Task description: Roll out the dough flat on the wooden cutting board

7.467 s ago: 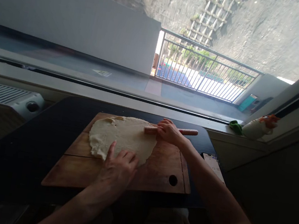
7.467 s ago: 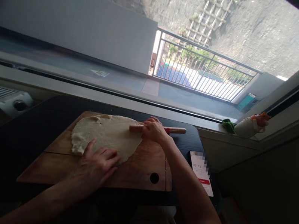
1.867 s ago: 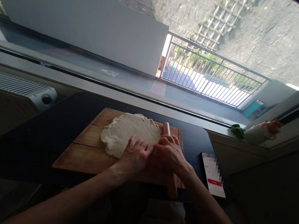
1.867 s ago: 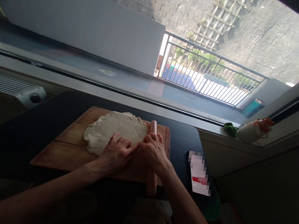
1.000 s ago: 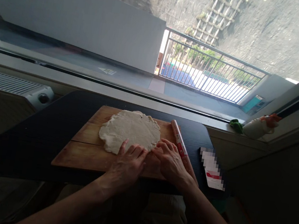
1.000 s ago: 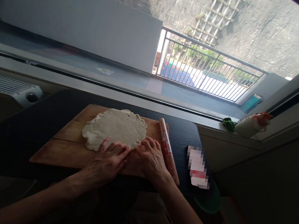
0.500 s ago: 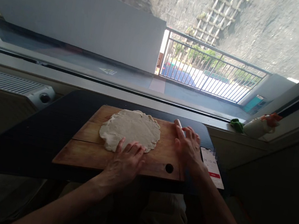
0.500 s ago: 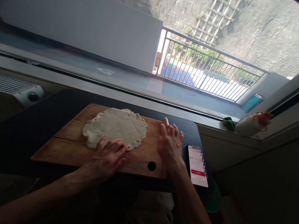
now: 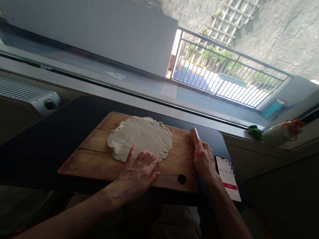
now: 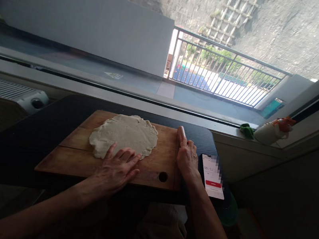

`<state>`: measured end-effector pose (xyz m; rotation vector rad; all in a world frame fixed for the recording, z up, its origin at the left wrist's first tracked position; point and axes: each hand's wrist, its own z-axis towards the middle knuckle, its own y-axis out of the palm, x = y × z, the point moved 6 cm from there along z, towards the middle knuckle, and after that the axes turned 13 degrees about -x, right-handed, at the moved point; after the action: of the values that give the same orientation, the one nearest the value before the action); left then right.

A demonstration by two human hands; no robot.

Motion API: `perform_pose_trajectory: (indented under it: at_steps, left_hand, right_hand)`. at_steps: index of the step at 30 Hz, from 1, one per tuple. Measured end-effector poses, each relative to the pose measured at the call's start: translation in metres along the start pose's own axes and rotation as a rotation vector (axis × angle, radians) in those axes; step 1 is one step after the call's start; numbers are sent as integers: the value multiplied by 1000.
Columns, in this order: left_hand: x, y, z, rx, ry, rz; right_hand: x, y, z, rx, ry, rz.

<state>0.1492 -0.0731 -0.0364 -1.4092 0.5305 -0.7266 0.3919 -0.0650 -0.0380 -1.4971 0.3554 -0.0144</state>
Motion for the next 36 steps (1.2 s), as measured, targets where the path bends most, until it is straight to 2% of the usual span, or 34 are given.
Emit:
perform_pose_trajectory:
  at_steps: [3,6,9,12,14,17,22,27,31,36]
  left_hand:
    - [0,-2,3,-14,6,8]
    - [1,0,6,-9,-3,18]
    - [3,3,7,-8,-21,51]
    - [1,2,3,-5,-13,8]
    - [-6,0,-2,12,-2,-58]
    - [-19,-3,-12,49,1,-114]
    - [-29,-2,-20,86,20,-136]
    - [-37,-5,-25,168,41,-213]
    - [-41,-6,-28,196,33,-252]
    - [-31,-10,-20,152,16,-239]
  right_hand:
    - [-34,-10,-5,-16,-186,31]
    - [-67,-10,-7,-95,-374,72]
    - [-78,-8,-14,-140,-434,96]
    - [-76,-10,-31,-160,-495,104]
    - [-71,-10,-41,-176,-487,78]
    - [-68,-6,-45,-172,-387,24]
    - [-89,4,-51,-43,-240,-33]
    - [-106,7,-65,-21,-272,-86]
    - [-103,4,-42,-4,-199,-176]
    - [-104,9,-27,-111,-308,-164]
